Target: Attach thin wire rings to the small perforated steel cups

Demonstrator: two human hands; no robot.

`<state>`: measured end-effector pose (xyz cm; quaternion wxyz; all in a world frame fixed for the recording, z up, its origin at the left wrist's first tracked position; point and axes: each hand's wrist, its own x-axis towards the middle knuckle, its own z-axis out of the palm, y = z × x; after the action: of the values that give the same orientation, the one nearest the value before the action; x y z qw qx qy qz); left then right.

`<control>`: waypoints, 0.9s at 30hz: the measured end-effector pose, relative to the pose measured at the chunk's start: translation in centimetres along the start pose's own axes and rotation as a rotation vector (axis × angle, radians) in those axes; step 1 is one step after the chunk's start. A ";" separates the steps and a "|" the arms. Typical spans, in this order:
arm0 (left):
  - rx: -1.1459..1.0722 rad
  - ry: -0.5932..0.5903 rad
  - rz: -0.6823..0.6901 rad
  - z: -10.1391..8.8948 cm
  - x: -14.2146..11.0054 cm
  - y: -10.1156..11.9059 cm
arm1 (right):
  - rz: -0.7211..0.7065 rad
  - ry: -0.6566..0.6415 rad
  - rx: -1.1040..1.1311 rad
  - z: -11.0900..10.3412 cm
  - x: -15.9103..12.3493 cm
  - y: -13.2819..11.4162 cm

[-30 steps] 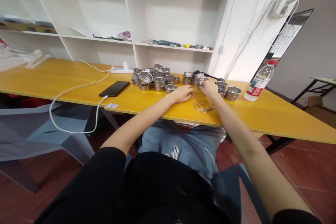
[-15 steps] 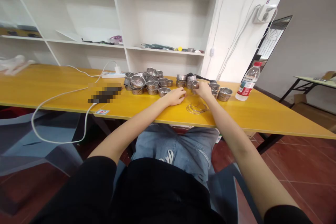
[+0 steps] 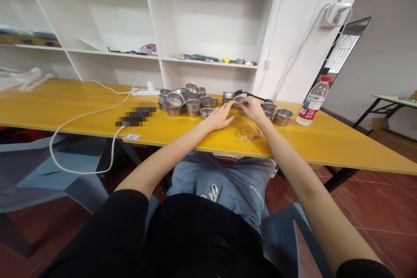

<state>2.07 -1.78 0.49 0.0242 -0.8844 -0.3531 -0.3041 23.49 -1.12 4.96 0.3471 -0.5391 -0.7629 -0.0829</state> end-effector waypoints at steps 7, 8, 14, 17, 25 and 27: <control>-0.038 0.040 -0.185 -0.3 0.1 0.5 | 0.004 -0.108 0.319 0.5 -0.5 -1.7; -0.054 0.023 -0.176 -0.3 0.1 0.4 | 0.014 -0.134 0.370 0.5 -0.7 -1.9; -0.034 0.026 -0.084 0.3 0.3 0.0 | 0.081 -0.222 0.489 -0.7 -1.1 -2.2; 0.004 0.001 -0.069 0.3 0.3 -0.1 | 0.141 -0.056 0.220 -1.4 -1.0 -1.6; 0.012 -0.044 -0.040 0.2 0.2 -0.1 | 0.287 -0.083 -0.083 -2.2 -0.5 -0.8; 0.011 -0.045 -0.039 0.2 0.1 -0.1 | 0.175 0.106 0.002 -3.8 -1.1 -1.7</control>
<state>2.19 -1.58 0.38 0.0151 -0.8838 -0.3724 -0.2828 23.90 -4.55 7.56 0.3934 -0.5983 -0.6935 -0.0796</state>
